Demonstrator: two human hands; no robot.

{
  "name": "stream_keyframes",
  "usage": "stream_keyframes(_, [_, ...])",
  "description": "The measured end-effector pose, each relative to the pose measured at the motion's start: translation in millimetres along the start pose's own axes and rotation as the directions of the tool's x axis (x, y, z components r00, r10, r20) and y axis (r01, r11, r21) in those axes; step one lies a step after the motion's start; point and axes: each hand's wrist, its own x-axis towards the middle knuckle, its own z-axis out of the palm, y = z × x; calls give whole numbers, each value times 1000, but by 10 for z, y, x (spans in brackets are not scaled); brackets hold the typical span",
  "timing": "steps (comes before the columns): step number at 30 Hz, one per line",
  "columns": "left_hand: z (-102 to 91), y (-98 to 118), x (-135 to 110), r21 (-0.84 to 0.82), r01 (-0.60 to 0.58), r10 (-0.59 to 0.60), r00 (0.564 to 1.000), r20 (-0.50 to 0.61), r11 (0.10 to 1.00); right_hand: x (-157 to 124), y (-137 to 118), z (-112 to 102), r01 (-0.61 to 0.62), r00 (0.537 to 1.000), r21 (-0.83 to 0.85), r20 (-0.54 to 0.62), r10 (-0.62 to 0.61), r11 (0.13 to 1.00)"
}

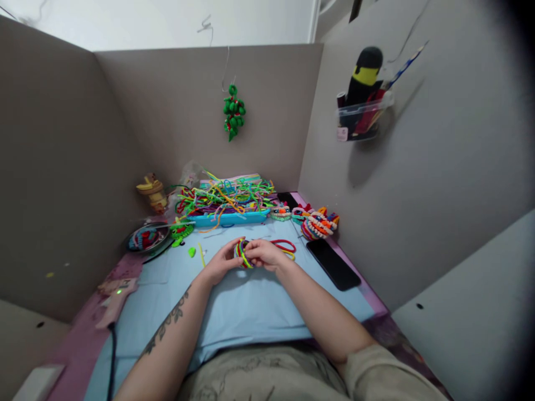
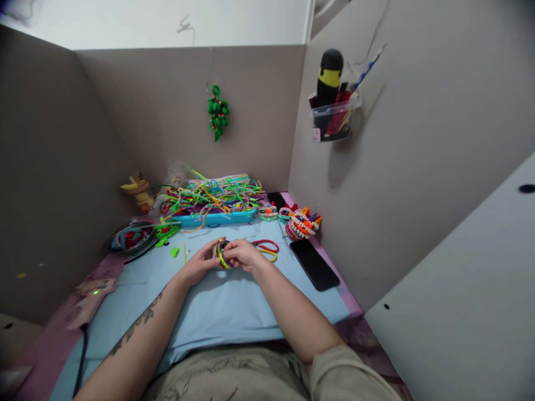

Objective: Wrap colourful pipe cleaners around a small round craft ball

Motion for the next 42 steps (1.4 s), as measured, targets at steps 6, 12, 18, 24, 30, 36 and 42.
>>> stream_keyframes(6, [48,51,-30,-31,40,-40,999,-11,999,-7,-7,3,-36,999,-21,9,36,999])
stream_keyframes(12, [144,135,-94,-134,112,-106,993,46,985,5,10,14,-15,1000,-72,5,15,997])
stream_keyframes(18, [170,81,-75,-71,41,-43,999,-15,997,16,37,32,21,999,-110,-22,-23,994])
stream_keyframes(24, [144,59,-53,-85,79,-81,997,-17,993,10,43,45,61,997,-128,-49,-68,990])
stream_keyframes(30, [142,63,-60,-129,106,-109,994,-16,986,2,29,49,44,997,-111,-53,-50,993])
stream_keyframes(36, [153,79,-67,-180,133,-134,991,5,975,-1,29,51,42,996,-117,-69,-51,992])
stream_keyframes(42, [148,75,-61,-159,118,-121,993,-4,980,-9,17,37,8,999,-125,-37,-13,992])
